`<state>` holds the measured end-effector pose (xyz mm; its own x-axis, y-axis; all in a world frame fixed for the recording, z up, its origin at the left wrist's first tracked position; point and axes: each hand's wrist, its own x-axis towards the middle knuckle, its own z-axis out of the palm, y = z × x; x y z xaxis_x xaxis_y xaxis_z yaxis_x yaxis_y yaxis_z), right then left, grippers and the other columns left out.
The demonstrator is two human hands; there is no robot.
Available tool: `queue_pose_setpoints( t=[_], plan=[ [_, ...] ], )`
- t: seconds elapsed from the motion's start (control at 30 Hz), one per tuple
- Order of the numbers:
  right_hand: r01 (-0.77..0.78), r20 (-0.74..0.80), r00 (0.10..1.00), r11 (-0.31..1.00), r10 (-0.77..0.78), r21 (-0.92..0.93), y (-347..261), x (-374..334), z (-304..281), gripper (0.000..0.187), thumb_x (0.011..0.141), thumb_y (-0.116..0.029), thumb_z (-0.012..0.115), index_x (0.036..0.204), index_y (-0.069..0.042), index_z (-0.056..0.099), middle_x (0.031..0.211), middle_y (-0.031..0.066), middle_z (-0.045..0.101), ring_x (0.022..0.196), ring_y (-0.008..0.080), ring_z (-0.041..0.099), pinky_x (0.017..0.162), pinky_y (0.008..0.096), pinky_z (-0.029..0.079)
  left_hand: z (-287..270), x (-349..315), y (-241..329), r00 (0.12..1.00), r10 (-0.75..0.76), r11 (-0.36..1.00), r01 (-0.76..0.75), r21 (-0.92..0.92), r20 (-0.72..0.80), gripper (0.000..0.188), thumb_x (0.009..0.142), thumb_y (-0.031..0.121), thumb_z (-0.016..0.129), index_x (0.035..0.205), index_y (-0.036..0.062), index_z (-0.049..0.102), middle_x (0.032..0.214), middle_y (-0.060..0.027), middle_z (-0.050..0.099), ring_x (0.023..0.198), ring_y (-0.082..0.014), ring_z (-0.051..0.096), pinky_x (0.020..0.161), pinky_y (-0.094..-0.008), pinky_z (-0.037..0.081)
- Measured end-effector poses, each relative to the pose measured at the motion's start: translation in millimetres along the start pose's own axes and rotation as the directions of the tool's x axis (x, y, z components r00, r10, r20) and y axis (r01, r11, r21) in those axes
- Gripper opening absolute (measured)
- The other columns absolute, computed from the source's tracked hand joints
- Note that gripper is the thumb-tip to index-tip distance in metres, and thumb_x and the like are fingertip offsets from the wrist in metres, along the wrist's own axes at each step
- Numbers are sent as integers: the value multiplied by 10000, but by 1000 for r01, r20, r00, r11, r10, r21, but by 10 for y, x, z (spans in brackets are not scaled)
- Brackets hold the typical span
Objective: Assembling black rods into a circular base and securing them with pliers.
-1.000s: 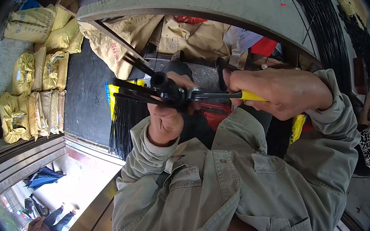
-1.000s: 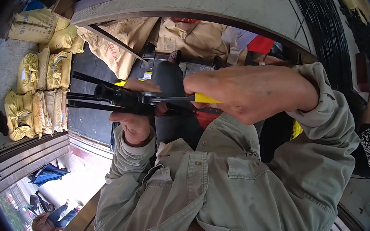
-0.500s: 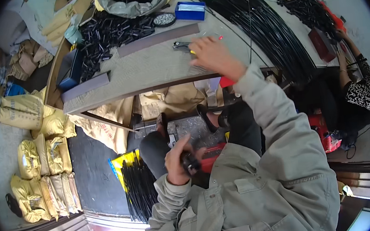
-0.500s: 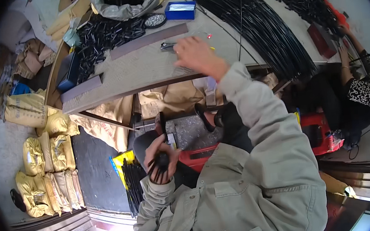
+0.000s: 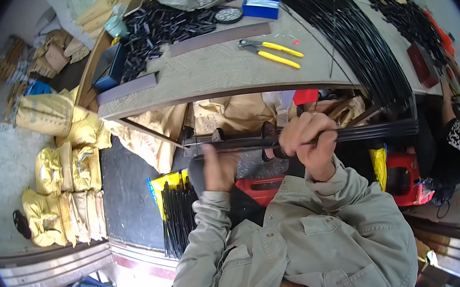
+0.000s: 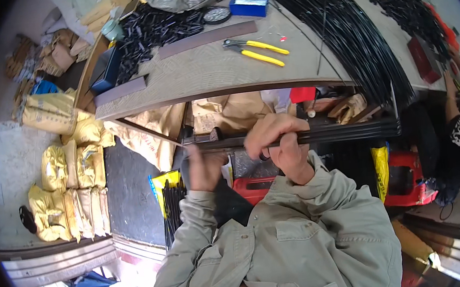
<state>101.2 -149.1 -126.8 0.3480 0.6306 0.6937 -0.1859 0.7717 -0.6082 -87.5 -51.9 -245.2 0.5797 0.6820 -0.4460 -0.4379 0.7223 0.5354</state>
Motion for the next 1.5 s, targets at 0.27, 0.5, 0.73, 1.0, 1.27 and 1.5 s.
queue_pose_setpoints(
  t=[0.27,0.5,0.73,1.0,1.27,1.5],
  plan=[
    [-425,238,803,806,546,-412,702,-494,164,168,750,-157,674,787,-15,591,648,8,554,593,49,470,561,212,397,957,-744,376,597,613,483,-802,352,518,191,813,101,599,955,-24,571,980,-97,564,909,-163,515,793,-267,405],
    [-579,21,815,815,579,-27,546,-416,412,275,739,-183,693,897,9,576,758,10,531,678,67,482,608,210,401,1112,-830,456,718,553,662,-687,300,422,114,798,-1,585,908,-28,568,927,-79,575,842,-115,513,756,-232,410],
    [-373,-52,927,927,372,-25,400,-94,542,486,729,-419,688,905,10,542,787,58,489,713,124,453,606,225,339,1011,-811,489,749,519,663,-657,358,412,95,814,4,578,900,-30,559,851,-58,589,761,-85,526,709,-213,416],
    [-457,31,887,866,461,203,310,53,495,432,701,-392,717,773,-6,535,708,30,418,616,96,389,536,228,293,1041,-793,636,777,304,672,-585,454,552,127,825,42,584,921,-16,525,848,-60,587,765,-86,528,710,-221,425],
    [-391,-150,910,920,387,2,285,181,572,343,705,-280,706,640,-45,464,683,42,433,597,117,412,531,240,299,1184,-657,628,642,447,693,-689,212,623,198,813,41,591,983,-3,500,860,-62,562,756,-103,515,706,-227,408],
    [-650,577,359,640,734,-410,481,1127,427,143,787,-120,612,812,20,602,815,77,602,736,136,546,636,253,421,805,-649,857,706,449,734,-641,224,548,158,787,16,594,940,-18,569,839,-43,533,763,-96,482,705,-217,373]
  ],
)
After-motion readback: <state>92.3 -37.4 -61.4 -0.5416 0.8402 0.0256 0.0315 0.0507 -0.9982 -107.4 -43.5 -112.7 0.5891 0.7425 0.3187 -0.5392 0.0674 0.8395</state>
